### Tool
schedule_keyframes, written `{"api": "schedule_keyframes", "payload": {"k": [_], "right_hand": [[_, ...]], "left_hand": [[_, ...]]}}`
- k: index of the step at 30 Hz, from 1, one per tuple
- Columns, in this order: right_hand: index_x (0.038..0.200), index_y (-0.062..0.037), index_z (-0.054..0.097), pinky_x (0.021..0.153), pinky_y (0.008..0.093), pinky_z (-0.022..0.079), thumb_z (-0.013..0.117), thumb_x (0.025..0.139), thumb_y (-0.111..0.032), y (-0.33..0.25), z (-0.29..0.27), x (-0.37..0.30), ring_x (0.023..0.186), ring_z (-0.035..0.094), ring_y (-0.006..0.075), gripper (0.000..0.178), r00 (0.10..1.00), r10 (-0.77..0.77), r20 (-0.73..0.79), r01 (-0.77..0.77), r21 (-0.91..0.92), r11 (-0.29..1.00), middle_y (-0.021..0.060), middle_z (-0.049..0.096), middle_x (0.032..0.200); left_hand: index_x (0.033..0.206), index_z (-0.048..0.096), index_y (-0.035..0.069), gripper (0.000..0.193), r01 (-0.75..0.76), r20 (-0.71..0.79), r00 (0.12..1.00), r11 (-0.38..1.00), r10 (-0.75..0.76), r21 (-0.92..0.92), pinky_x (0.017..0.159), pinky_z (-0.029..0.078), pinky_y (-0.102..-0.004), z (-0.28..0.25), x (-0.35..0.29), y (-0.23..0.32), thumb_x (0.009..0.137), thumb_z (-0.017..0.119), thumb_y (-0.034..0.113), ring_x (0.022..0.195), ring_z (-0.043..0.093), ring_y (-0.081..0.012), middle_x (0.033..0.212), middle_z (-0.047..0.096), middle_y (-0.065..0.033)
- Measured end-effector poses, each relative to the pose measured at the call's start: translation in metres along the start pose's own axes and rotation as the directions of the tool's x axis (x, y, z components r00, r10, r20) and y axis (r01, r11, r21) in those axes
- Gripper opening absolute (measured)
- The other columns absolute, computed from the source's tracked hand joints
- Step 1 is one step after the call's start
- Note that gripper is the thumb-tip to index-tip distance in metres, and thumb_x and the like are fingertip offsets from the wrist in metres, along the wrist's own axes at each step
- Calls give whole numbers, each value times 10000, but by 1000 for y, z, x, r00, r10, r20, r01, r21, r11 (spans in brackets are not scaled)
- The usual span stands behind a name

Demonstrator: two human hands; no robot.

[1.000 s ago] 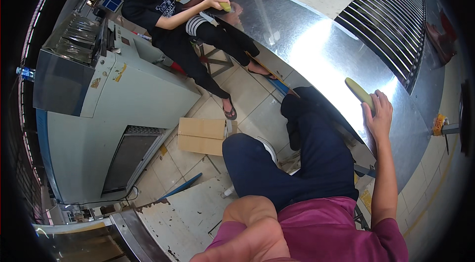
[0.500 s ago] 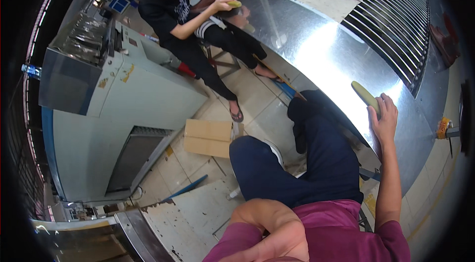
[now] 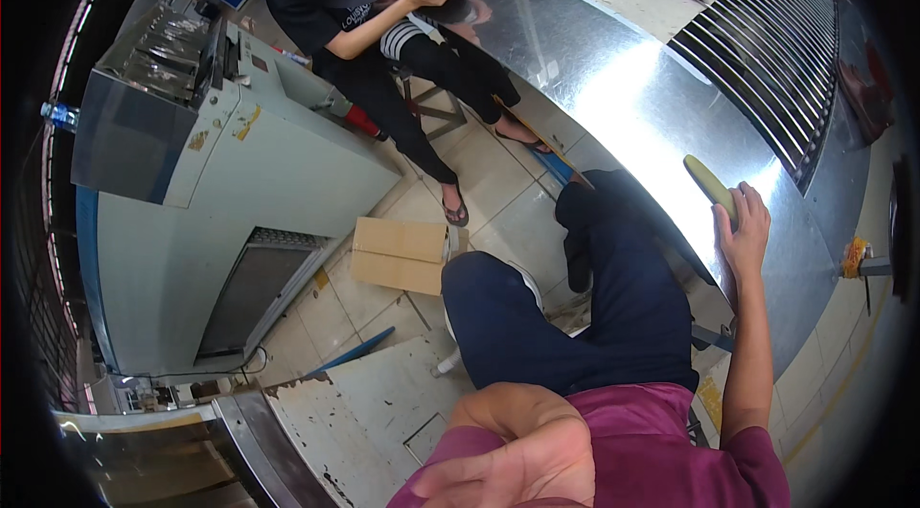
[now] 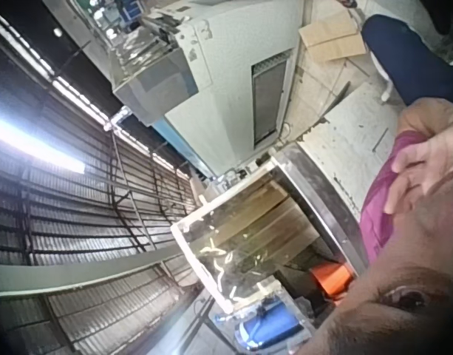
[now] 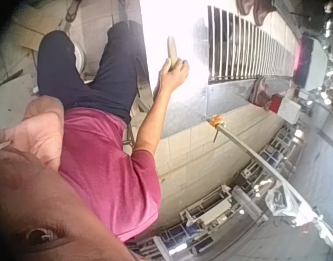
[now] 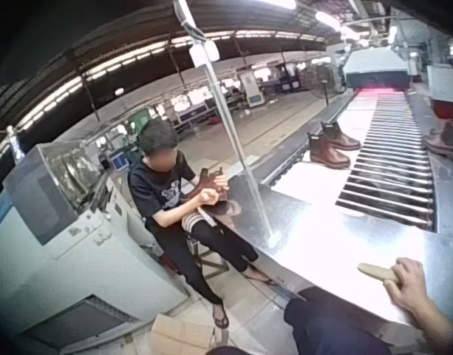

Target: Polishing a brown leather boot using a yellow sponge applicator.

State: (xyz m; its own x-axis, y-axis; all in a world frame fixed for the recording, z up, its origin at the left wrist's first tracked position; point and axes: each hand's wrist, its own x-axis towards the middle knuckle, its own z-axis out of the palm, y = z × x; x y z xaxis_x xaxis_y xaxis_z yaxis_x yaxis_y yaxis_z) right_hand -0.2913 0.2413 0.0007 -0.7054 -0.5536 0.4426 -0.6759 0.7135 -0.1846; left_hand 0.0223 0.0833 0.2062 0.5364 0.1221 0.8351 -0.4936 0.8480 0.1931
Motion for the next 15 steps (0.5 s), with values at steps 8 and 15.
{"api": "schedule_keyframes", "payload": {"k": [8,15], "right_hand": [[1253,-44,698,1100,460,431,729,974,-300,-2,3,7,1275,604,349,381,1000,-22,1,22,-3,1000,160,643,1371],[1243,-56,710,1065,459,450,748,960,-334,8,4,13,1238,627,342,398,999,-49,-15,49,-46,998,156,656,1358]], "left_hand": [[1567,345,-63,848,339,254,935,829,-246,-445,1297,-35,-638,13,3,7,907,678,351,1627,47,-377,1708,200,-278],[1575,332,-69,900,456,462,855,767,-237,-452,1314,4,-617,9,-6,11,886,678,395,1621,129,-350,1703,230,-267]]}}
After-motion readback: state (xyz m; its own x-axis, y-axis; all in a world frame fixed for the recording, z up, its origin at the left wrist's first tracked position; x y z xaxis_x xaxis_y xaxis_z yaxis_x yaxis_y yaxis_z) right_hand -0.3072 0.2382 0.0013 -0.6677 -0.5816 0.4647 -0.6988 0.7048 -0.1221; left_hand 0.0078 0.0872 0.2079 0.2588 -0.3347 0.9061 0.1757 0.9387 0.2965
